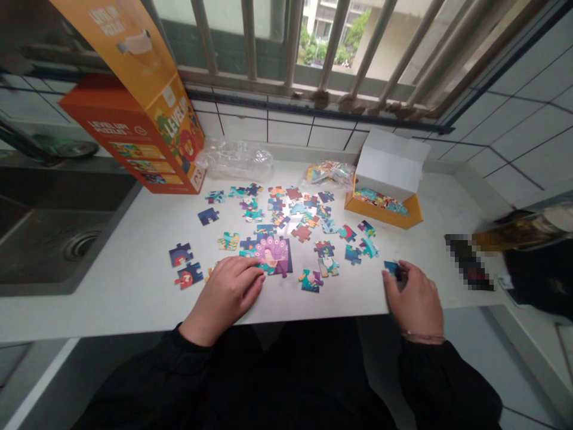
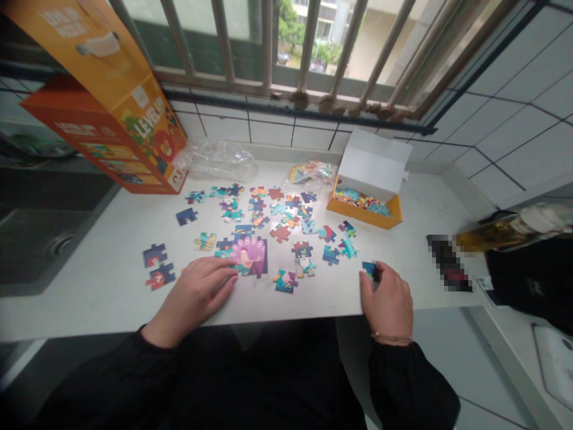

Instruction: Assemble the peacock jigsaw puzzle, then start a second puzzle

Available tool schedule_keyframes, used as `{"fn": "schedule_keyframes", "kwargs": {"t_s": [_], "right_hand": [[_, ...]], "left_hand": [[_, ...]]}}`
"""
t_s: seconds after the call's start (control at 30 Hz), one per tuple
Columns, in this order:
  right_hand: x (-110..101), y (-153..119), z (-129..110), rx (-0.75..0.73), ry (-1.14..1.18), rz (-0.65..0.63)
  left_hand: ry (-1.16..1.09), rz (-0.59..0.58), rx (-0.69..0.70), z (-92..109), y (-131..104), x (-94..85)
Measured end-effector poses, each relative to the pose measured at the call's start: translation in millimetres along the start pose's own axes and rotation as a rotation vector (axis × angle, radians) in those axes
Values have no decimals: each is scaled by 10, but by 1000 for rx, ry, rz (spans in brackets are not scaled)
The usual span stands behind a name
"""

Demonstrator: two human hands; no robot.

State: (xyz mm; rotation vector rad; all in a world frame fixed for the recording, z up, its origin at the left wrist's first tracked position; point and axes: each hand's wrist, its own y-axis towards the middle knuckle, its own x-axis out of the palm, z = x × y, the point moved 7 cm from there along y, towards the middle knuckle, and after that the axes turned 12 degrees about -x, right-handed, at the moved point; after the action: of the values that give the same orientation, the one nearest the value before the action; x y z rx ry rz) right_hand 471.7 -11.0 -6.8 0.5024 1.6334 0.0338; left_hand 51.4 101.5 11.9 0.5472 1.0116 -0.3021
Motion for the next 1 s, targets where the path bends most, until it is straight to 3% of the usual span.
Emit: {"fn": "schedule_keyframes", "kwargs": {"t_s": [0.2, 0.43, 0.57, 0.73, 0.87, 1.0], "right_hand": [[-12, 77, 74, 35, 128, -49], [35, 174, 317, 139, 278, -152], [-4, 187, 317, 134, 335, -208], [4, 143, 310, 240, 487, -240], [71, 161, 165, 310, 753, -193], [93, 269, -336, 272, 1012, -209]], "left_hand": [[21, -1, -7, 24, 2, 5], [-22, -31, 36, 89, -16, -29], [-91, -49, 84, 150, -26, -69], [-128, -77, 131, 234, -27, -109], [-116, -83, 148, 249, -41, -122], [-69, -24, 131, 193, -49, -121]]}}
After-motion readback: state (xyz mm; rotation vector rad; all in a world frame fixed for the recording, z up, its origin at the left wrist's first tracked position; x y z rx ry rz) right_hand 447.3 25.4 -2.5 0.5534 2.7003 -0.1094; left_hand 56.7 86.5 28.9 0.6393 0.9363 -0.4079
